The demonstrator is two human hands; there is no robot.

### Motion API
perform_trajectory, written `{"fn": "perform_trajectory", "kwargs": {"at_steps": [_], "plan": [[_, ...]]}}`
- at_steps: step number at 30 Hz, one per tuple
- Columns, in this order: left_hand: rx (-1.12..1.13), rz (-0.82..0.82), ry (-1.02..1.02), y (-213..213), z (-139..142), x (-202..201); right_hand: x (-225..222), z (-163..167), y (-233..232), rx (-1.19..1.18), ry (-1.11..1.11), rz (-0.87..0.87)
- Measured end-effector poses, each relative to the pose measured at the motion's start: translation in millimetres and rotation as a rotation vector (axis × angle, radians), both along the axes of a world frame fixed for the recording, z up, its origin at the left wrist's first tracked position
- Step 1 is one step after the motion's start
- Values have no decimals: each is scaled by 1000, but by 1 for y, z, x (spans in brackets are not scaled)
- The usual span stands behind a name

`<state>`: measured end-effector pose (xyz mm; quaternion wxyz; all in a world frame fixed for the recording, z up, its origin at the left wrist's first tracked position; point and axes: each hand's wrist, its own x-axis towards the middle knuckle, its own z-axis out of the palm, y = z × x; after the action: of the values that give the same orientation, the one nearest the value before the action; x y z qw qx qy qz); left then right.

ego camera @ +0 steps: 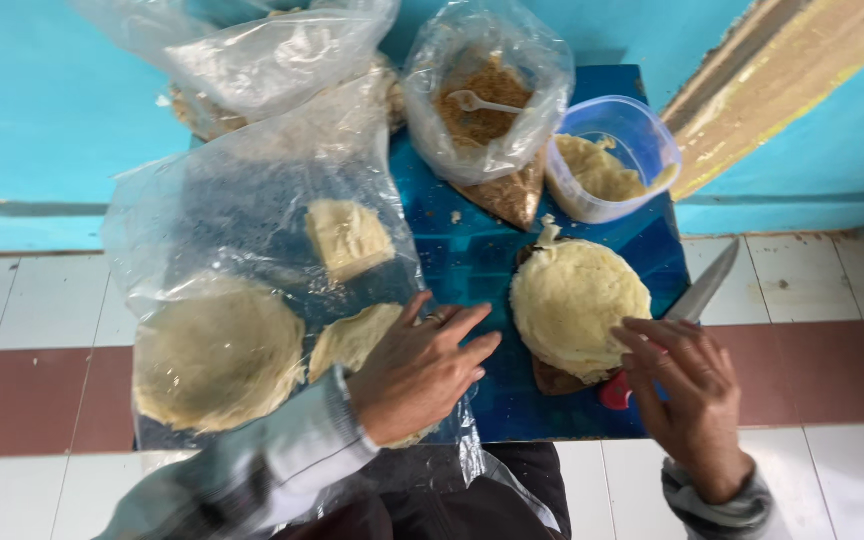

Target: The person sits at a small table and stretches thin dough sheets by hand, pulling and thinning each piece before placing it onto a growing stack of dough rounds. A knife and bags of ingredients rest on the table beside the work.

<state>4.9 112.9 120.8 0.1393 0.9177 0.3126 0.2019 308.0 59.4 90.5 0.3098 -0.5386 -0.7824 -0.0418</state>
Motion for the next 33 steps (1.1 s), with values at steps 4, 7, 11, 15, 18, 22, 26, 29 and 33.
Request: {"fn": "perform_trajectory", "kwargs": {"at_steps": [4,7,11,15,18,22,26,29,33], "plan": [[-98,115,-33,-21,22,-56,-16,28,6,5,68,-1],[-116,318,6,-34,20,-88,-57,32,14,-70,143,105],[-127,488,-86,-53,-5,-93,-119,25,16,-135,82,355],[31,550,-125,-68,-30,-94,-155,18,17,-272,-5,540],[23,531,-305,-85,-40,-98,-160,17,17,-294,-27,603],[-294,548,-533,-119,-48,-85,-160,14,19,-260,-78,670],[-451,546,-611,-143,-58,-71,-157,17,26,-380,-85,684],[-30,468,-431,-141,-66,-73,-159,19,31,-418,-83,701],[54,472,-318,-138,-68,-71,-165,21,31,-404,-26,660]]}}
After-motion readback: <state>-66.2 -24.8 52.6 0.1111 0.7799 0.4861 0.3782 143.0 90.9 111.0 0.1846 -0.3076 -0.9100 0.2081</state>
